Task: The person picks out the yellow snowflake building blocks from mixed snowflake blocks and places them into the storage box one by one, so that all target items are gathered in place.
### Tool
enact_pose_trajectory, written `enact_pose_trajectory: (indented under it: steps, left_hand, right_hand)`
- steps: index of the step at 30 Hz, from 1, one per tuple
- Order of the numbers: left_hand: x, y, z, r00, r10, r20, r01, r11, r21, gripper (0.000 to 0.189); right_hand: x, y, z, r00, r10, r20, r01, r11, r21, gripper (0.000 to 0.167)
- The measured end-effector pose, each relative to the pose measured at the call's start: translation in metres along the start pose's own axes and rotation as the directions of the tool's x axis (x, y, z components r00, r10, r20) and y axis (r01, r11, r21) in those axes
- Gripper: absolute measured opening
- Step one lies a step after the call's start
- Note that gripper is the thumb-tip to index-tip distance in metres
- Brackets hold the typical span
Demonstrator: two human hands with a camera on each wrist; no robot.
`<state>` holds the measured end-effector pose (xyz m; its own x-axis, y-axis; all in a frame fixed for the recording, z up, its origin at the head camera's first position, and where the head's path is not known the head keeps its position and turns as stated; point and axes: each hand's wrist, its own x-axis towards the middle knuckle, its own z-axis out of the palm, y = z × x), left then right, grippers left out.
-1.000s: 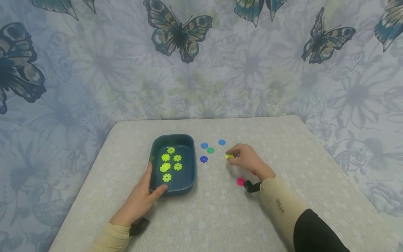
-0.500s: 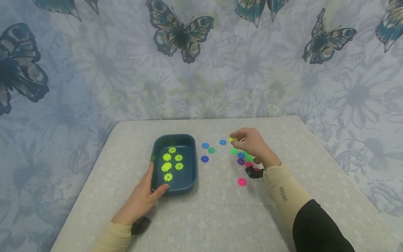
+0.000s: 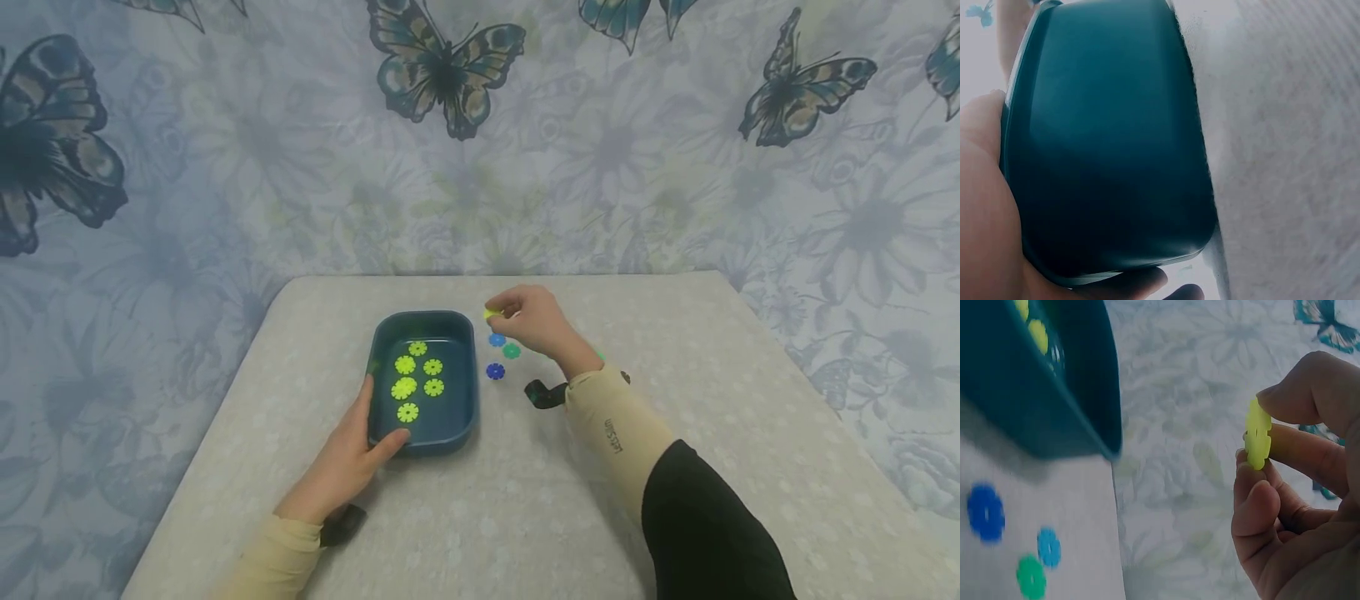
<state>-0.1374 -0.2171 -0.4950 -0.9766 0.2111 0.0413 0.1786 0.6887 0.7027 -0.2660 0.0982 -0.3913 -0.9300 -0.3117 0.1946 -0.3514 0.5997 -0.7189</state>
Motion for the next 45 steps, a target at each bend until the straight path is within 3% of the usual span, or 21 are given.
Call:
enact_pose_trajectory:
  steps: [7, 17, 29, 34, 45]
  left_hand:
    - [0.0, 0.001, -0.001, 1.0, -0.001, 0.003, 0.001, 1.0, -0.008, 0.11]
    - [0.002, 0.001, -0.004, 1.0, 0.021, 0.01, -0.021, 0.999, -0.027, 0.108]
    - [0.001, 0.001, -0.004, 1.0, 0.022, 0.009, -0.022, 0.999, -0.024, 0.11]
    - [0.0, -0.001, -0.004, 0.999, 0.041, -0.002, -0.041, 0.999, -0.015, 0.108]
    - [-0.001, 0.0, -0.005, 0.999, 0.042, -0.007, -0.042, 0.999, -0.021, 0.107]
  right_hand:
    - [0.023, -0.039, 0.041, 0.996, -0.057, 0.07, 0.058, 0.998, -0.009, 0.029]
    - [0.031, -0.064, 0.084, 0.977, -0.086, 0.195, 0.081, 0.996, 0.034, 0.03]
    - [0.036, -0.051, 0.11, 0.973, -0.003, 0.232, 0.007, 1.0, -0.019, 0.03]
    - [0.038, -0.048, 0.114, 0.971, 0.011, 0.239, 0.014, 0.995, -0.102, 0.033]
    - [0.046, -0.036, 0.122, 0.965, 0.048, 0.26, 0.049, 0.934, -0.354, 0.029]
